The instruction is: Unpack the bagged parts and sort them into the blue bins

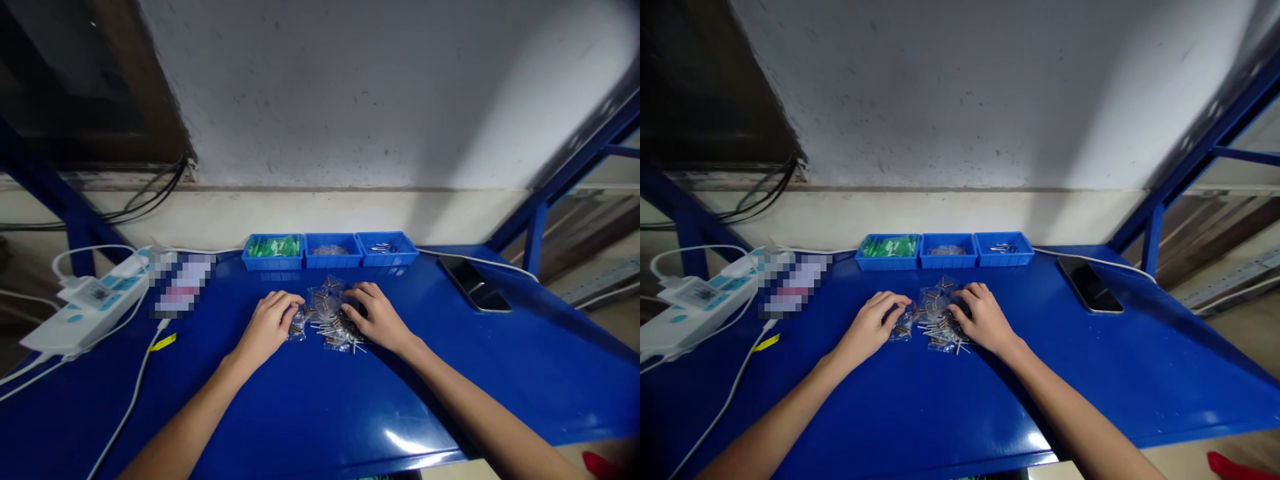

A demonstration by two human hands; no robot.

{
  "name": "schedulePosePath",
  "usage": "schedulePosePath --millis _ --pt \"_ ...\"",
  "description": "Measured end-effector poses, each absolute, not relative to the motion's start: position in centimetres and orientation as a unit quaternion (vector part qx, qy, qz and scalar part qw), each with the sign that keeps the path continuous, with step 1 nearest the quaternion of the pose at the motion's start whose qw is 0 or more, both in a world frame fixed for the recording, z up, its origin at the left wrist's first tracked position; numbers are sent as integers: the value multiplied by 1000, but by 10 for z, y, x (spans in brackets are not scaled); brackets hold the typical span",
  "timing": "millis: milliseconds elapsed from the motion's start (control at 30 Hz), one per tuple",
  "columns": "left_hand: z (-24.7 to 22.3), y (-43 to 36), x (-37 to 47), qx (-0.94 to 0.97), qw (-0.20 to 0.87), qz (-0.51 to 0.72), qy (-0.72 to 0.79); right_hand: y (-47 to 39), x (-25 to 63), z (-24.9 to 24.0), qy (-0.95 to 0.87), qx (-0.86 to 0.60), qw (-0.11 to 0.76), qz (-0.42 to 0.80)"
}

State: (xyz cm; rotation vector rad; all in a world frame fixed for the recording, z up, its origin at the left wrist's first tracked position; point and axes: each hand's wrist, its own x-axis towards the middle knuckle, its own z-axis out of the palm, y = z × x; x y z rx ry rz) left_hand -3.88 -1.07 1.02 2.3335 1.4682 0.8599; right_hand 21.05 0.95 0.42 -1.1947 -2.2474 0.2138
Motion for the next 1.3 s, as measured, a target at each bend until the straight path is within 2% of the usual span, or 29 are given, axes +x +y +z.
schedulePosePath --millis 167,300,400,567,767,1033,1300 --pt "16 -3 -60 778 136 311 529 4 207 11 -839 -442 303 99" --pt "13 2 -84 764 114 189 606 2 206 13 -839 -442 295 114" --pt "10 3 -88 761 109 156 620 3 207 10 -837 -443 299 115" --pt "12 2 -72 748 141 201 617 4 206 12 -828 -440 330 107" --pt "15 -7 -47 714 283 385 512 -1 173 32 -804 -432 366 181" --pt "28 -28 -25 697 400 389 449 -24 148 24 -693 -441 408 398" --pt "35 -35 -18 670 443 385 454 -35 153 30 -675 -433 412 433"
